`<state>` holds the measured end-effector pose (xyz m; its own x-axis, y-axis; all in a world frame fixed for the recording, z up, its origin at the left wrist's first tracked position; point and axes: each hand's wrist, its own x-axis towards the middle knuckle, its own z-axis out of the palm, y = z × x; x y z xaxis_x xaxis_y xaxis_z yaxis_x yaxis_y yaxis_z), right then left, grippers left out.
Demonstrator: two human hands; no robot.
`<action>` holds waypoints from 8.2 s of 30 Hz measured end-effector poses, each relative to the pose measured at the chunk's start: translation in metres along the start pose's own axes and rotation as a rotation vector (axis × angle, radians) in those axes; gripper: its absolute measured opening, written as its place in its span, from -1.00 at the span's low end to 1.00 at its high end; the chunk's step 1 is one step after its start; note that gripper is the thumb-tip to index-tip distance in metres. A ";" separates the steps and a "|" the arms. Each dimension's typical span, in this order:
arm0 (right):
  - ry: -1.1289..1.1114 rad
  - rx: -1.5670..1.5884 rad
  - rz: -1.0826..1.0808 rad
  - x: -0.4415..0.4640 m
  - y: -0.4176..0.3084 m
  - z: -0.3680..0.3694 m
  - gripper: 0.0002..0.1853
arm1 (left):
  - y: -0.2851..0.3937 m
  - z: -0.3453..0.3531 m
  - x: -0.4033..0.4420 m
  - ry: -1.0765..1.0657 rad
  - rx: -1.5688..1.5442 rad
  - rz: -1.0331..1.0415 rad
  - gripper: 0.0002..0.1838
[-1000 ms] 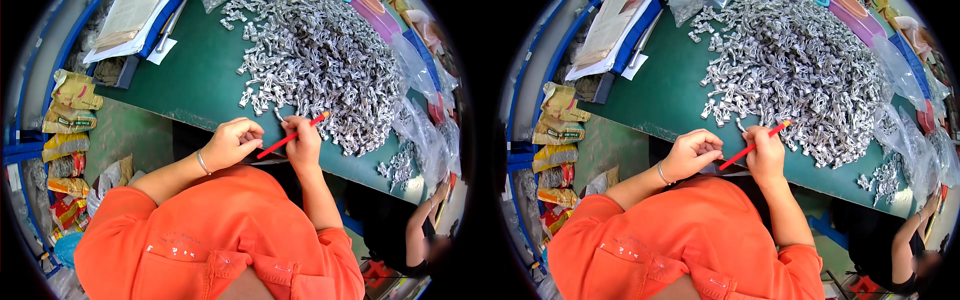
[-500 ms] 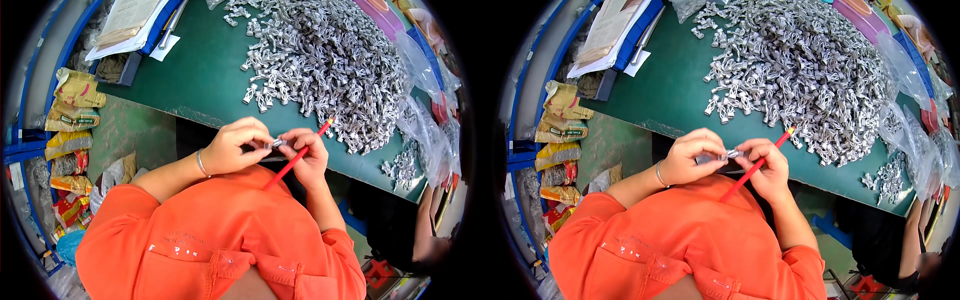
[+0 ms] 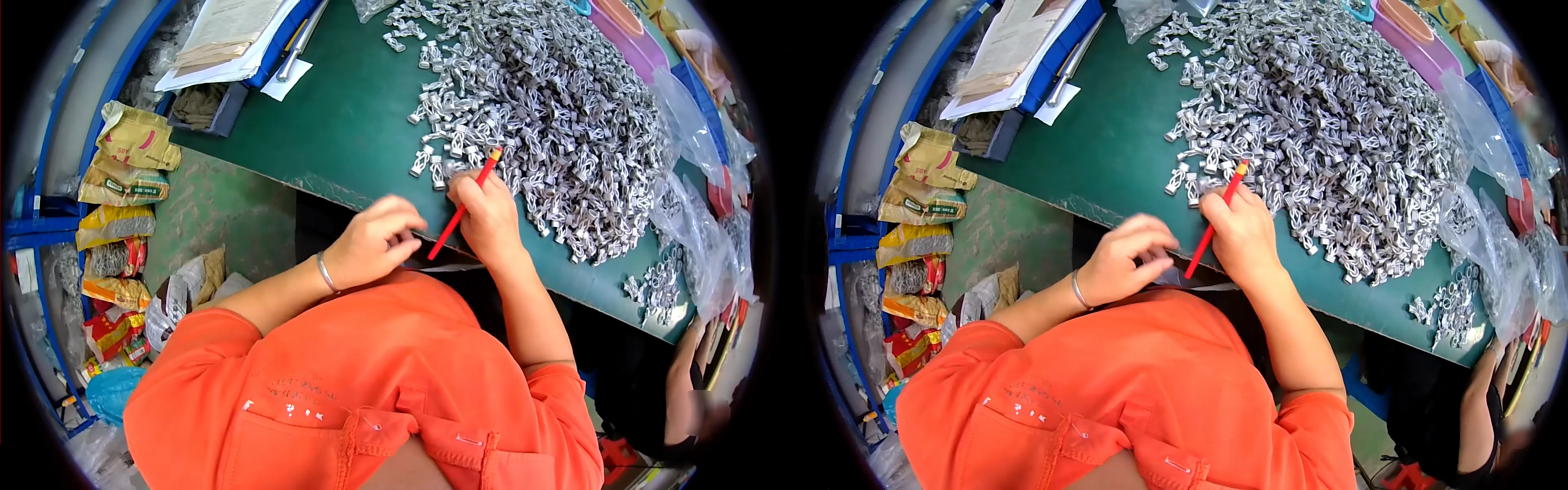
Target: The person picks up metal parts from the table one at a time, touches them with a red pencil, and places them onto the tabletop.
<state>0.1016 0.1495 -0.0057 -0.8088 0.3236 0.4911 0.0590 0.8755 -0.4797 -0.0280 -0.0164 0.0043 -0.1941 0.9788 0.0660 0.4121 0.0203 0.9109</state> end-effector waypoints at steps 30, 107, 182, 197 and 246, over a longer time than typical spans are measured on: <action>0.348 0.985 0.580 -0.058 -0.025 -0.026 -0.75 | 0.016 0.024 0.035 0.120 -0.383 0.167 -0.78; 0.198 0.980 0.403 -0.065 -0.026 -0.024 -0.75 | 0.013 0.012 0.022 0.075 -0.180 0.364 -0.79; 0.310 0.666 0.120 -0.048 -0.030 -0.026 -0.63 | 0.012 0.012 0.024 0.116 -0.322 0.154 -0.82; 0.209 -0.265 0.120 -0.021 0.020 -0.032 -0.67 | 0.009 0.003 0.010 -0.078 -0.030 0.106 -0.86; 0.403 -0.425 0.194 -0.045 0.014 -0.030 -0.71 | 0.000 0.012 0.016 -0.062 -0.115 -0.009 -0.78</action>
<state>0.1565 0.1573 -0.0131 -0.4804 0.5285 0.7000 0.4780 0.8269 -0.2963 -0.0203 0.0013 0.0005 -0.1403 0.9895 0.0356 0.3053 0.0090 0.9522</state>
